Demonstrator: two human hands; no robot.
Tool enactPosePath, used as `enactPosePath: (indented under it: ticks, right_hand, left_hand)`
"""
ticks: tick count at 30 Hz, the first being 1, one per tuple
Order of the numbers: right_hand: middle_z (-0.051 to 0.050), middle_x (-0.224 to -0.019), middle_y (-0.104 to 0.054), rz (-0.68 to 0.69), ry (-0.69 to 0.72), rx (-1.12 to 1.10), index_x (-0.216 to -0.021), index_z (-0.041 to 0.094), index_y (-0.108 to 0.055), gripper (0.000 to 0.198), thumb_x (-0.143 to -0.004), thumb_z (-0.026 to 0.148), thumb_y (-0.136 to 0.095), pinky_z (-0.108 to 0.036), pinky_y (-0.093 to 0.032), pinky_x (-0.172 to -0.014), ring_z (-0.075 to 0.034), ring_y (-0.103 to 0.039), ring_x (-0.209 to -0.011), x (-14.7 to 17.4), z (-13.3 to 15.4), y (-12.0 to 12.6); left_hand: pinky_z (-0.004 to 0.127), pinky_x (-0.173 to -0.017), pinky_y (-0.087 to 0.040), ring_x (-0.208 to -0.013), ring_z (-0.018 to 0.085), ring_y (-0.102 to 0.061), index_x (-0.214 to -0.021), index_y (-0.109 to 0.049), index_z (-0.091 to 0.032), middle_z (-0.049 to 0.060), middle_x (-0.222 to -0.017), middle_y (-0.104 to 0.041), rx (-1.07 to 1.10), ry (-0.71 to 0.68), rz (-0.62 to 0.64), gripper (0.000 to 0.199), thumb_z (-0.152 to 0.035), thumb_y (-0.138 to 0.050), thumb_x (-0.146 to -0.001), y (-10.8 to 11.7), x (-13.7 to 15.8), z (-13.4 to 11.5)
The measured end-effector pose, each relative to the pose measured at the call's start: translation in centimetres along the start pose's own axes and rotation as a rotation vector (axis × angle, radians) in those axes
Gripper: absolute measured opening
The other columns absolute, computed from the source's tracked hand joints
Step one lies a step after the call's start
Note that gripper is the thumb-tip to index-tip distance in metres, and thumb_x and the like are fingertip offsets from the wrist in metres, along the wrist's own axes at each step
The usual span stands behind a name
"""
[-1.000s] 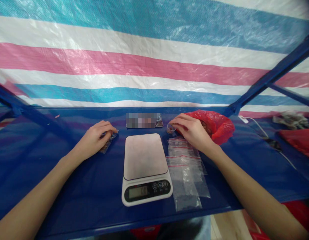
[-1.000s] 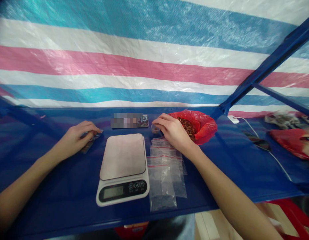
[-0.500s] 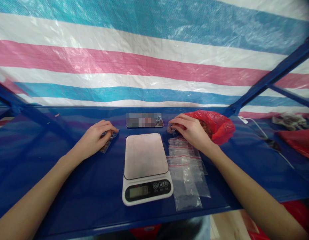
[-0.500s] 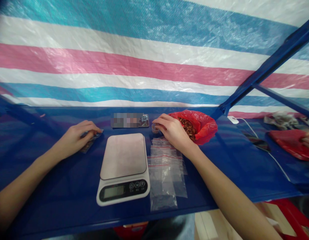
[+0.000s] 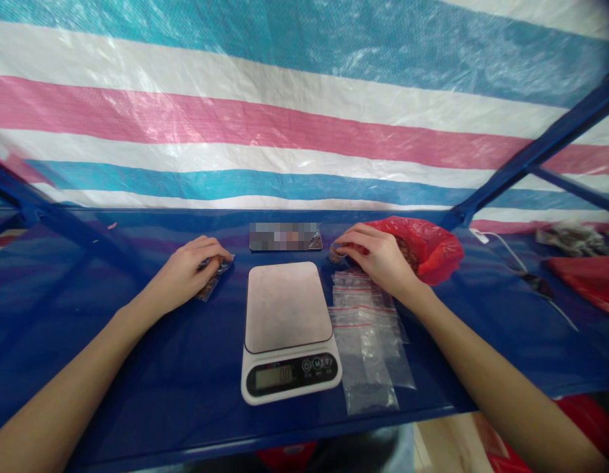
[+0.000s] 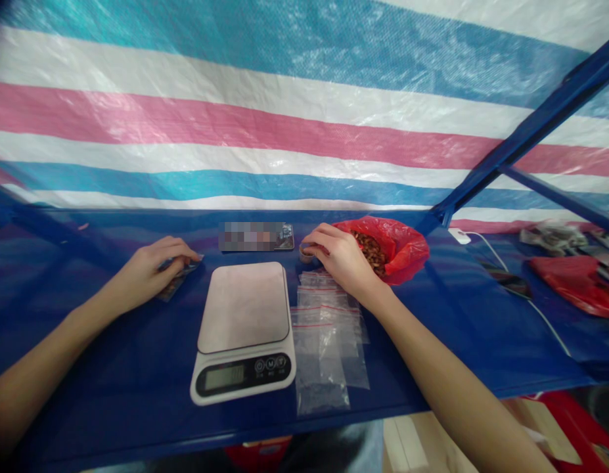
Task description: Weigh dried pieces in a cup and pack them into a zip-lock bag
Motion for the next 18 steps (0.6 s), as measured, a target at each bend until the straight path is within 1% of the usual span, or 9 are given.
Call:
enactPosePath:
  ticks: [6, 10, 13, 15, 17, 18]
  right_hand:
    - [-0.006, -0.101, -0.081, -0.039, 0.014, -0.003, -0.100, 0.021, -0.080, 0.015, -0.099, 0.012, -0.068, -0.036, -0.062, -0.086, -0.022, -0.077, -0.090, 0.1, -0.2, 0.1]
    - [-0.007, -0.106, -0.082, -0.112, 0.040, 0.004, -0.105, 0.021, -0.080, 0.014, -0.099, 0.016, -0.069, -0.038, -0.063, -0.090, -0.023, -0.077, -0.094, 0.1, -0.1, 0.9]
    - [-0.007, -0.106, -0.082, -0.193, 0.020, 0.037, -0.105, 0.023, -0.080, 0.014, -0.100, 0.020, -0.068, -0.041, -0.063, -0.093, -0.026, -0.078, -0.097, 0.0, -0.2, 2.9]
    - [-0.008, -0.106, -0.082, -0.234, -0.048, 0.084, -0.103, 0.025, -0.080, 0.016, -0.101, 0.021, -0.065, -0.044, -0.062, -0.094, -0.027, -0.078, -0.098, 0.1, -1.1, 4.9]
    - [-0.009, -0.105, -0.082, -0.218, -0.136, 0.137, -0.101, 0.025, -0.080, 0.018, -0.101, 0.020, -0.062, -0.045, -0.062, -0.092, -0.029, -0.078, -0.096, 0.4, -3.0, 6.7]
    - [-0.010, -0.103, -0.082, -0.167, -0.161, 0.157, -0.099, 0.024, -0.079, 0.019, -0.099, 0.019, -0.062, -0.046, -0.062, -0.090, -0.030, -0.078, -0.094, 0.7, -4.1, 7.1]
  left_hand:
    - [0.036, -0.086, -0.053, -0.092, 0.023, -0.068, -0.095, -0.078, -0.020, 0.006, -0.093, -0.076, -0.005, 0.006, 0.005, 0.033, -0.027, -0.046, -0.101, 0.0, -0.1, -0.2]
    - [0.037, -0.086, -0.054, -0.093, 0.024, -0.068, -0.095, -0.078, -0.020, 0.007, -0.094, -0.076, -0.002, 0.024, 0.009, 0.034, -0.029, -0.046, -0.101, 0.0, -0.2, -0.3]
    - [0.037, -0.086, -0.054, -0.092, 0.024, -0.068, -0.094, -0.078, -0.020, 0.007, -0.094, -0.077, -0.001, 0.042, 0.009, 0.034, -0.029, -0.046, -0.100, 0.0, -0.2, -0.2]
    - [0.037, -0.086, -0.054, -0.093, 0.024, -0.068, -0.094, -0.078, -0.020, 0.007, -0.094, -0.077, -0.001, 0.047, 0.007, 0.033, -0.029, -0.046, -0.100, 0.0, -0.2, -0.1]
    - [0.036, -0.087, -0.054, -0.094, 0.024, -0.068, -0.094, -0.078, -0.020, 0.007, -0.095, -0.077, -0.001, 0.046, 0.009, 0.033, -0.028, -0.046, -0.100, 0.0, -0.1, -0.1]
    - [0.036, -0.087, -0.053, -0.094, 0.024, -0.068, -0.094, -0.078, -0.020, 0.007, -0.095, -0.077, 0.000, 0.045, 0.010, 0.033, -0.028, -0.046, -0.101, 0.0, -0.1, -0.1]
Point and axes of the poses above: each hand's wrist, its own x-axis away from the middle knuckle, its own y-axis out of the back of the hand, z = x × y, the point moved 8 cm from there along -x, towards the middle knuckle
